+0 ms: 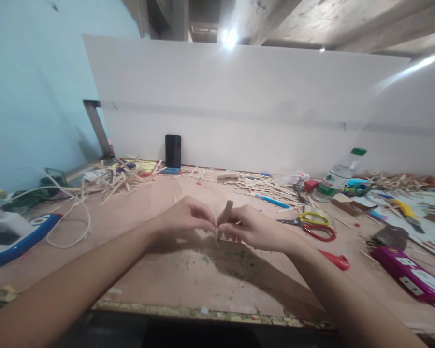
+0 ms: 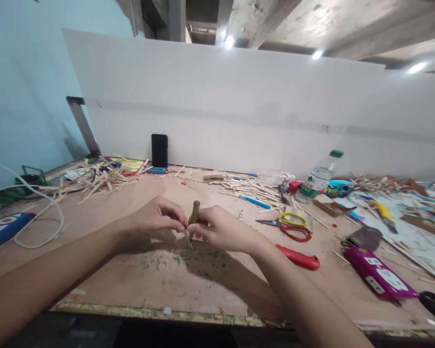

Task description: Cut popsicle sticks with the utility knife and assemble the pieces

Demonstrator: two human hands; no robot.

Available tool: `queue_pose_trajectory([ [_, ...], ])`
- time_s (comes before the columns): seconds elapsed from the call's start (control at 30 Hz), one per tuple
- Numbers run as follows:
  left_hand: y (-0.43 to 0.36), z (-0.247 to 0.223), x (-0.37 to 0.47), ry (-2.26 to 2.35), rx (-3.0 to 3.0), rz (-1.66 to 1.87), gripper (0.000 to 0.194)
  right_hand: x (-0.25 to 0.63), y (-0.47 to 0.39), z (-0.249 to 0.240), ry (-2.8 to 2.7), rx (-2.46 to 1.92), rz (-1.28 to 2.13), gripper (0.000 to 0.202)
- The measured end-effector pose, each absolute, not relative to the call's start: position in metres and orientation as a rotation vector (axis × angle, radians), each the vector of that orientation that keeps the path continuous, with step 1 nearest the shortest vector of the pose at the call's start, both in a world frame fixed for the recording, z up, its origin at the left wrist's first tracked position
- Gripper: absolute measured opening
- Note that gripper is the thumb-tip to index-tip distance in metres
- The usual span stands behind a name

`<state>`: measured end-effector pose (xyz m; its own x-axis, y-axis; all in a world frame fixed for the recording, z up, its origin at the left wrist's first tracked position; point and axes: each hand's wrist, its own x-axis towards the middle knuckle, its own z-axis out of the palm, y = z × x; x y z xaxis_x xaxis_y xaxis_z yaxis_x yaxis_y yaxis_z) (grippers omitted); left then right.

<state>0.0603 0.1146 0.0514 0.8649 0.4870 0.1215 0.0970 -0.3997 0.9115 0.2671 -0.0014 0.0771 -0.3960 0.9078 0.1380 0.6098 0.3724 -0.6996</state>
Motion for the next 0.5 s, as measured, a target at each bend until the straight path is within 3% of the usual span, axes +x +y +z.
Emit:
queue_pose_trajectory([
  [0.5, 0.1142, 0.0544, 0.0618, 0.397, 1.941, 0.421, 0.009, 0.2705, -0.0037, 0.0804, -2.146, -1.265, 0.723, 0.019],
])
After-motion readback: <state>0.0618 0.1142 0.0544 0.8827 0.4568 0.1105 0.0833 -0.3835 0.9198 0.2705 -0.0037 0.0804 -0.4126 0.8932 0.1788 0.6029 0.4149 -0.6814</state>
